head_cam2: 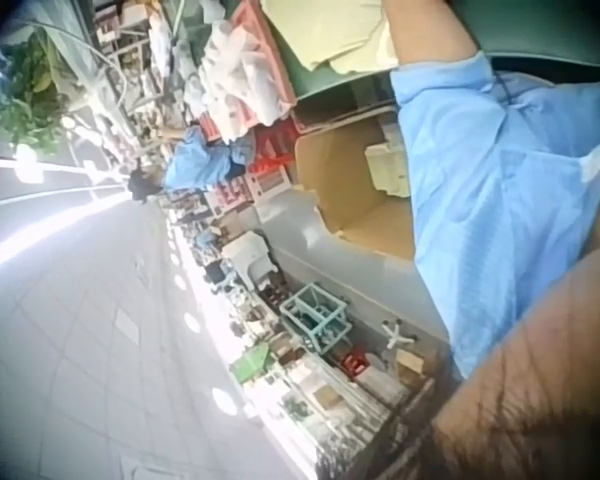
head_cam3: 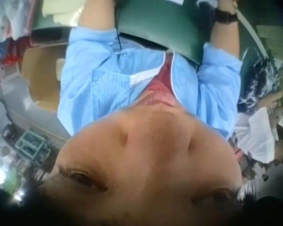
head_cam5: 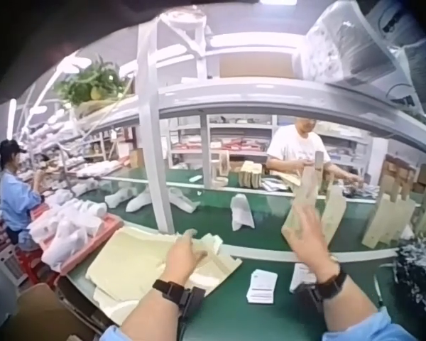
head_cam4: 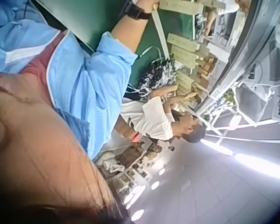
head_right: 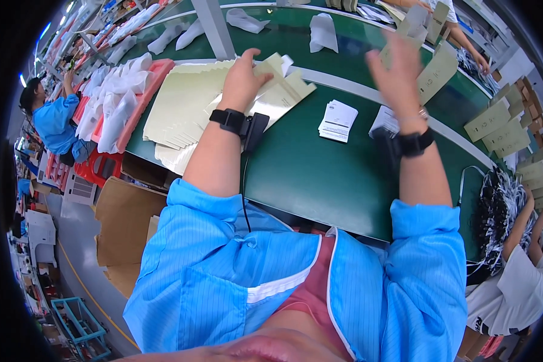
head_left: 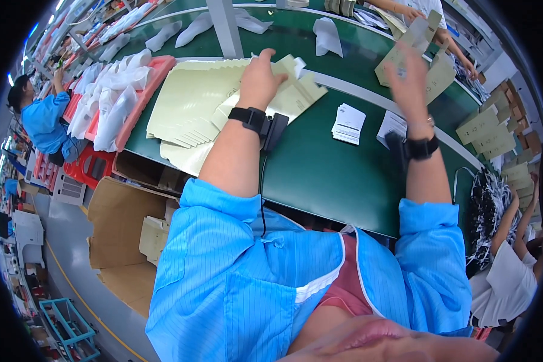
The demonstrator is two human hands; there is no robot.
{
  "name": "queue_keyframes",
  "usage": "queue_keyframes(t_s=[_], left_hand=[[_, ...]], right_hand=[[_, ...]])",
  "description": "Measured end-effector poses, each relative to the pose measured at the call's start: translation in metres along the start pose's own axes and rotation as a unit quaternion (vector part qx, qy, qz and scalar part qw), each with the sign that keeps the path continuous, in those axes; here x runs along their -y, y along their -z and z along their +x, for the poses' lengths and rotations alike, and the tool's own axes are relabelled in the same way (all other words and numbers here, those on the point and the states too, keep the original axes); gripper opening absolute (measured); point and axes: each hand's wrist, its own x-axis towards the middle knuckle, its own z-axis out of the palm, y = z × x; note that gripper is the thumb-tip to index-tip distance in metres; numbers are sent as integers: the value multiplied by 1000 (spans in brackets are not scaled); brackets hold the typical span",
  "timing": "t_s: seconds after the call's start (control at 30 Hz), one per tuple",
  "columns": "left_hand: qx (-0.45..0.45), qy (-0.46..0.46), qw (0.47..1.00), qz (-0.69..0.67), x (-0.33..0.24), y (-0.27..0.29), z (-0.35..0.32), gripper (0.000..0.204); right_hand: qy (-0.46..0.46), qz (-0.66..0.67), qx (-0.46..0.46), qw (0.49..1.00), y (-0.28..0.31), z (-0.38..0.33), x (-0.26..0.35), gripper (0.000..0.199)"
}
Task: Folding flat cardboard sleeves into boxes at a manual assembly station.
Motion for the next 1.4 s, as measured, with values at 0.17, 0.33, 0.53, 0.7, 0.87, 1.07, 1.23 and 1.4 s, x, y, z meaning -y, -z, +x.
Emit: queue_keyframes(t_s=[0.17, 0.33, 0.53, 0.7, 0.87, 1.07, 1.23, 1.4], left_hand=[[-44, -186, 947, -259, -46, 12, -24, 69], [-199, -381, 902, 48, -67, 15, -47, 81], [-194, -394, 889, -130, -63, 15, -44, 87], [-254, -443, 826, -237, -68, 9, -44, 86], [-284, -492, 816, -104, -59, 6, -44, 71], [-230, -450, 846, -168, -61, 7, -52, 66], [-204, -466, 835, -211, -59, 5, -48, 83], [-190, -480, 840, -169, -50, -1, -43, 99]], right_hand=[[-164, 296, 253, 906, 9, -22, 52, 52], [-266, 414, 301, 817, 35, -5, 51, 48], [-182, 463, 136, 856, 55, -1, 85, 43], [-179, 721, 17, 670, 40, -8, 116, 48], [-159, 672, 75, 720, 38, -10, 121, 55], [-151, 798, 128, 569, 46, 0, 112, 48], [28, 527, 161, 834, 45, 5, 90, 37], [-8, 462, 212, 861, 57, 9, 92, 33]])
